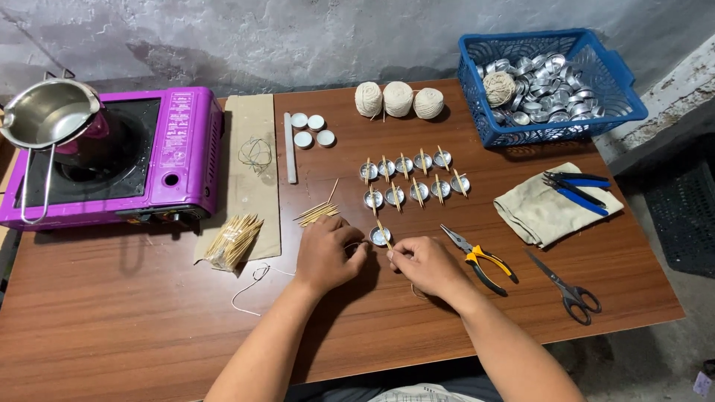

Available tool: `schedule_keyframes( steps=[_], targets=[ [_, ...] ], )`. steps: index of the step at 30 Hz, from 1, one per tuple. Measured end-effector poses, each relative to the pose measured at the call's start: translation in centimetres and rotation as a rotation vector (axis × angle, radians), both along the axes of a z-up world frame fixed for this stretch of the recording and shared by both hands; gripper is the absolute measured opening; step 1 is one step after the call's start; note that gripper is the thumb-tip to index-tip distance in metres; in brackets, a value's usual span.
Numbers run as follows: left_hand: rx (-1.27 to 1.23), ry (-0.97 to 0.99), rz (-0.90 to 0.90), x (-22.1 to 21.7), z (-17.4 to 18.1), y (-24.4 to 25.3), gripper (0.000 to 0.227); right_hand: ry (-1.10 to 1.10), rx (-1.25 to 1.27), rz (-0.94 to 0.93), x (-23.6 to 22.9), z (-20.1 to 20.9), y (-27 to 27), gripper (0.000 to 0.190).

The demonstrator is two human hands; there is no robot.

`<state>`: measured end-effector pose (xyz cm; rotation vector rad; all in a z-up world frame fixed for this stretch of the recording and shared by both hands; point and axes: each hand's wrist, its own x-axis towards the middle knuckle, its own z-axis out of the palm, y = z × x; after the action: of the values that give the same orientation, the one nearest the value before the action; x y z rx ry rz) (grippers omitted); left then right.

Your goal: Assembling candle wick holders by tying cotton wicks to bamboo sticks and trimming the excess string with scissors and pliers.

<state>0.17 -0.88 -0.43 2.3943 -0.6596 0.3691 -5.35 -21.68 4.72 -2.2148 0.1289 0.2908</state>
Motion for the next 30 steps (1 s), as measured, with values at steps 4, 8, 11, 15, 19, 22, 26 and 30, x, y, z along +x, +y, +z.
schedule_keyframes(
  steps=[4,8,11,15,19,22,26,30],
  targets=[
    [0.082,0.047,-0.008,-0.3,0.1,-0.3,0.036,0.02,-0.029,0.053,1.2,-0.8,-0.3,0.019],
    [0.123,0.069,-0.023,-0.3,-0.6,-0.7,0.036,0.174,0.07,0.065,1.9,0.3,-0.2,0.021],
    [0.147,0.076,-0.026,-0.4,-1.0,-1.1,0.034,0.21,0.109,0.074,2.2,0.2,-0.3,0.023],
    [0.158,0.041,-0.025,-0.3,-1.5,-1.1,0.031,0.233,0.103,0.091,2.7,-1.3,-0.6,0.025],
    [0.167,0.043,-0.02,-0.2,-1.8,-1.1,0.03,0.243,0.072,0.098,2.3,0.3,-0.3,0.026],
    [0.181,0.052,-0.009,-0.2,-1.9,-1.1,0.03,0.222,0.043,0.105,2.2,0.4,-0.5,0.027],
    [0.177,0.049,-0.001,-0.2,-1.8,-1.2,0.033,0.143,-0.048,0.084,1.9,0.6,-1.1,0.026],
    [0.156,0.033,-0.003,-0.3,-1.5,-1.4,0.031,0.138,0.026,-0.023,1.1,1.6,-0.5,0.02]
  ],
)
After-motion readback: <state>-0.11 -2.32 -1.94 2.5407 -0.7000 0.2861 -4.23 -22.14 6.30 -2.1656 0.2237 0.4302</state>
